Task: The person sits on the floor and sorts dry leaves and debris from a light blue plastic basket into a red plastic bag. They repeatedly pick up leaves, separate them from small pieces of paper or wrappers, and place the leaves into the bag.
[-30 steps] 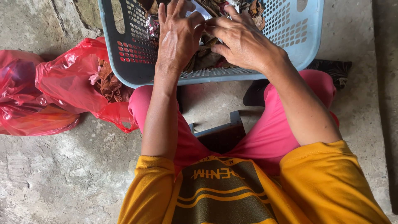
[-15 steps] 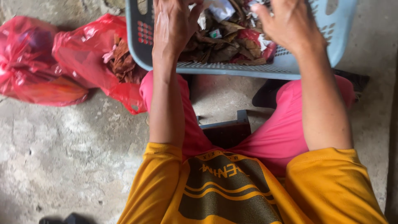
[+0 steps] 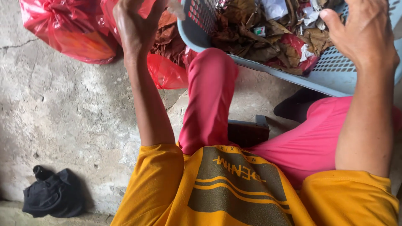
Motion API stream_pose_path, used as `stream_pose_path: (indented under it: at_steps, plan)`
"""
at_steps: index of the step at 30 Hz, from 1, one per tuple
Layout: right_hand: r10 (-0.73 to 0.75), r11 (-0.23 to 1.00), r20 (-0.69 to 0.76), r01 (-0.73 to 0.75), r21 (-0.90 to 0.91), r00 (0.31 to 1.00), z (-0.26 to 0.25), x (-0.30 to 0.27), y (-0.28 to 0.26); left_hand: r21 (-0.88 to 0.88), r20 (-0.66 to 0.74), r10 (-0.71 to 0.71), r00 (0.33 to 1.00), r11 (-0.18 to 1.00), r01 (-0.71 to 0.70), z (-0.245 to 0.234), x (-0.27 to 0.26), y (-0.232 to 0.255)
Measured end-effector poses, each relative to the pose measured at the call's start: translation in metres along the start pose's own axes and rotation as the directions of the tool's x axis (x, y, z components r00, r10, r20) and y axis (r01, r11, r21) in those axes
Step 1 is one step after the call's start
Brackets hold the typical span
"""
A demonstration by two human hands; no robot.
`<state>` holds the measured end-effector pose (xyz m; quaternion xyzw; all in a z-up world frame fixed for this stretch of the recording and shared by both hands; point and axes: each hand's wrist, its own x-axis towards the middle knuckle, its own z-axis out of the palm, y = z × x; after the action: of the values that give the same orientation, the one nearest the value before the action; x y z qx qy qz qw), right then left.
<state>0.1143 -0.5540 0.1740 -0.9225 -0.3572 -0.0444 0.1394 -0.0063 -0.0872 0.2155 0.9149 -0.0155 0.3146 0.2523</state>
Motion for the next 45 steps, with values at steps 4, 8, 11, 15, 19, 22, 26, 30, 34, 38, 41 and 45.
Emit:
stream_pose_path:
  at_steps: [4,8,11,15,19,22,26,30,34,38,41,45]
  plan:
    - [0.016,0.995,0.002,-0.016,-0.095,1.0,0.02,-0.006,0.024,-0.226,0.022,-0.225,0.974,0.948,0.224,0.009,-0.055,-0.052]
    - [-0.062,0.997,-0.079,0.059,-0.045,0.995,0.016,-0.002,0.015,-0.205,0.017,-0.467,0.884,0.864,0.46,0.057,-0.121,-0.123]
    - [-0.069,0.998,-0.077,0.07,0.001,0.995,0.014,0.0,0.009,-0.192,0.06,-0.694,0.718,0.698,0.69,0.089,-0.153,-0.144]
    - [-0.059,0.998,-0.052,0.06,0.025,0.997,0.013,0.0,0.009,-0.088,0.171,-0.831,0.529,0.522,0.848,0.129,-0.19,-0.16]
    - [-0.102,0.994,-0.079,0.104,0.02,0.992,0.015,0.0,0.011,-0.105,0.163,-0.731,0.663,0.655,0.748,0.131,-0.218,-0.165]
    - [-0.116,0.993,-0.081,0.117,0.011,0.99,0.018,-0.002,0.016,0.216,0.175,-0.753,0.634,0.658,0.722,0.125,-0.239,-0.183]
    - [-0.12,0.992,-0.08,0.117,-0.048,0.989,0.027,-0.005,0.024,0.453,0.219,-0.755,0.619,0.64,0.621,0.105,-0.274,-0.199]
    - [-0.122,0.99,-0.081,0.115,-0.084,0.989,0.033,-0.007,0.028,0.683,0.381,-0.832,0.404,0.547,0.484,0.074,-0.285,-0.188]
    - [-0.112,0.993,-0.06,0.109,-0.053,0.992,0.027,-0.005,0.02,0.645,0.347,-0.654,0.672,0.687,0.336,0.074,-0.305,-0.177]
    - [-0.106,0.994,-0.039,0.106,-0.009,0.994,0.024,-0.001,0.012,0.544,0.533,-0.652,0.539,0.752,0.372,0.078,-0.268,-0.124]
    - [-0.108,0.993,-0.023,0.109,0.041,0.994,0.015,0.004,-0.001,0.553,0.633,-0.633,0.445,0.772,0.312,0.086,-0.264,-0.115]
    - [-0.114,0.992,-0.026,0.115,0.058,0.993,0.017,0.004,0.002,0.7,0.624,-0.757,0.195,0.652,0.291,0.102,-0.275,-0.135]
